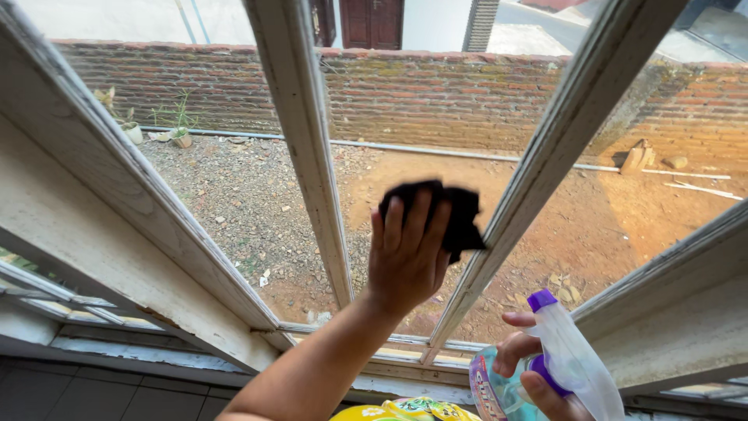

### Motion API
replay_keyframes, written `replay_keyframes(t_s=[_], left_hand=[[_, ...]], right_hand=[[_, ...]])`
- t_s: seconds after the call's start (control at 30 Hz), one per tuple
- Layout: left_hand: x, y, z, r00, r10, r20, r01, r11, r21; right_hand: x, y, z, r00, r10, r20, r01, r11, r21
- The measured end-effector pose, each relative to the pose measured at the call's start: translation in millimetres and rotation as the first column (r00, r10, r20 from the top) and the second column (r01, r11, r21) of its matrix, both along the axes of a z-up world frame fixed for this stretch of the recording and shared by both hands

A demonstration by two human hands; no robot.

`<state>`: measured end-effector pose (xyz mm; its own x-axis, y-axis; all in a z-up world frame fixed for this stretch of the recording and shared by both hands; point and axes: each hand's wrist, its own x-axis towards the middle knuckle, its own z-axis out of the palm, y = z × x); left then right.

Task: The person cleans a window pane by spraying cleaning solution and wiping with a dark cloth. The person repeatedly sprays and wipes the same vertical section of the window frame and glass.

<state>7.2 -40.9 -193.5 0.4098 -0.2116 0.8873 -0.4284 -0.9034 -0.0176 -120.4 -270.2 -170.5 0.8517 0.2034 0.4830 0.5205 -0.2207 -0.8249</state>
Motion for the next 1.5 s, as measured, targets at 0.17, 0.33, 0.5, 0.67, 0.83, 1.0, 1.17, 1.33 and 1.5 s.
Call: replay_keyframes(t_s=[0.17, 0.33, 0.5, 0.67, 0.83, 1.0, 1.17, 1.33, 1.5], left_hand=[[-13.9, 18.6, -115.3, 0.995, -0.042, -0.094, 0.053, 0.991, 0.121], [-20.9, 37.3, -126.3, 0.997, -0.027, -0.066, 0.040, 0.978, 0.207], [-11.0, 12.5, -38.0, 0.996, -0.064, -0.055, 0.068, 0.995, 0.071], [0.1, -1.3, 85.9, 0.998, -0.059, -0.020, 0.058, 0.997, -0.060], [0.2, -1.0, 98.2, 0.996, -0.072, 0.049, 0.076, 0.994, -0.084], [0.8, 7.1, 48.1, 0.989, -0.140, 0.050, 0.140, 0.990, 0.002], [-15.5, 25.0, 45.5, 0.912, -0.379, -0.160, 0.386, 0.922, 0.016], [-25.9, 34.4, 65.8, 0.881, -0.443, -0.164, 0.458, 0.887, 0.061], [-30.0, 43.6, 79.2, 0.870, -0.395, -0.296, 0.428, 0.902, 0.056]], right_hand=[[-3.2, -9.6, -22.2, 0.986, 0.086, -0.142, -0.068, 0.990, 0.127], [2.7, -12.0, -18.4, 0.990, 0.134, -0.052, -0.131, 0.990, 0.050], [0.8, -4.0, -10.5, 0.981, 0.192, 0.001, -0.192, 0.981, -0.032], [-2.4, 7.8, -5.9, 0.979, 0.202, -0.025, -0.203, 0.978, -0.053], [-7.3, 8.3, -6.9, 0.984, 0.170, -0.051, -0.171, 0.985, -0.007], [-0.2, 9.6, -5.9, 0.955, 0.182, -0.232, -0.158, 0.980, 0.119], [23.7, 29.1, 10.3, 0.982, 0.178, -0.063, -0.167, 0.975, 0.150], [59.9, 63.0, 20.8, 0.937, 0.333, 0.109, -0.348, 0.850, 0.395], [76.1, 76.5, 27.6, 0.952, 0.293, 0.091, -0.305, 0.869, 0.391]])
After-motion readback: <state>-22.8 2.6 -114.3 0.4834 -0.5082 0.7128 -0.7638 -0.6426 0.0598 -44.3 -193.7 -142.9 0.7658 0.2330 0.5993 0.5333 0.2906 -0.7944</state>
